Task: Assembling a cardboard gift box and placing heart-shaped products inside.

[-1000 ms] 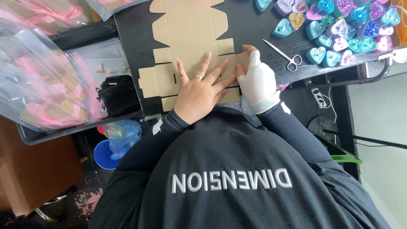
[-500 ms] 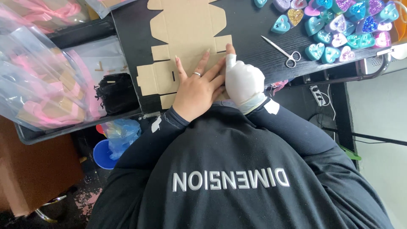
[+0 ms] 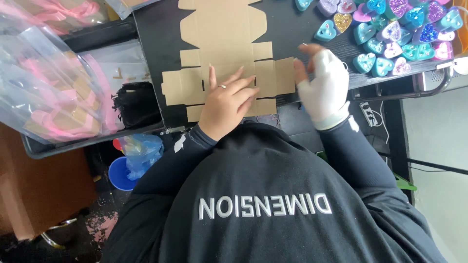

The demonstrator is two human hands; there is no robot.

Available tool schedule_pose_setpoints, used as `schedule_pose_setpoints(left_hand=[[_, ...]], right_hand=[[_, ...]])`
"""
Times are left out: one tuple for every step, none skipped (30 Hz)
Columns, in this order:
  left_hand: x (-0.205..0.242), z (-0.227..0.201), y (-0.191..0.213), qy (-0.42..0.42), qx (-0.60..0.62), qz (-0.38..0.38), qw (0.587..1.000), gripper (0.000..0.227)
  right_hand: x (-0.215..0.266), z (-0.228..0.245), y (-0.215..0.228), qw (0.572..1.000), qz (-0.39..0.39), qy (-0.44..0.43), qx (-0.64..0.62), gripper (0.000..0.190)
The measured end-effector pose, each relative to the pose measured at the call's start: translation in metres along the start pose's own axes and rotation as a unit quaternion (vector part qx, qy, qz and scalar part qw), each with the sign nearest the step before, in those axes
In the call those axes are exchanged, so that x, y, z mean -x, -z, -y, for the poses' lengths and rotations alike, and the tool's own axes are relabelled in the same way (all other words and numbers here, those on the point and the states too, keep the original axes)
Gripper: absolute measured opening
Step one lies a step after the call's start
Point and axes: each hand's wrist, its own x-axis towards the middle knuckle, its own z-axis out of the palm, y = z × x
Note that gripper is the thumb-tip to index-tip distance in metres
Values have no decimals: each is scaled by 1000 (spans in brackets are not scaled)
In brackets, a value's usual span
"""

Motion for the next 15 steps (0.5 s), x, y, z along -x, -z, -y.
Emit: schedule_pose_setpoints(left_hand=[[3,-3,5,3,-2,-2,1000,20],[5,-6,11,6,-5,-67,998,19],[8,-9,16,8,-9,-131,991,19],[9,-11,28,10,-12,-133,991,19],[13,-15,40,53,-8,-173,983,15],[17,-19,52,96,-5,-213,972,11],[23,-16,62,99,-7,-215,971,11],[29,-13,72,111,-31,-224,968,12],[34,-10,83,122,-57,-234,963,12],[41,-2,85,124,-59,-237,962,12],[49,6,86,153,-104,-236,954,14],[57,15,88,182,-147,-235,943,17],[62,19,85,187,-149,-237,942,17],[68,23,83,208,-168,-220,938,25],[72,27,80,226,-187,-202,934,35]], right_hand=[[0,10,2,1000,1,4,-1,37],[1,21,3,995,-4,94,23,37],[1,31,4,982,-9,182,47,38],[-2,38,-3,981,-9,186,45,38],[-3,46,-10,964,58,257,38,49],[-4,54,-17,937,122,327,30,60],[-3,54,-30,935,124,331,28,60],[-3,55,-42,920,177,350,21,64],[-3,56,-54,901,227,368,14,69],[-3,53,-57,900,228,372,13,69],[-2,51,-60,897,240,371,18,67],[-1,49,-63,893,253,371,24,65],[-2,49,-62,891,255,374,23,65],[-3,50,-60,890,265,370,20,66],[-4,50,-58,890,272,365,18,66]])
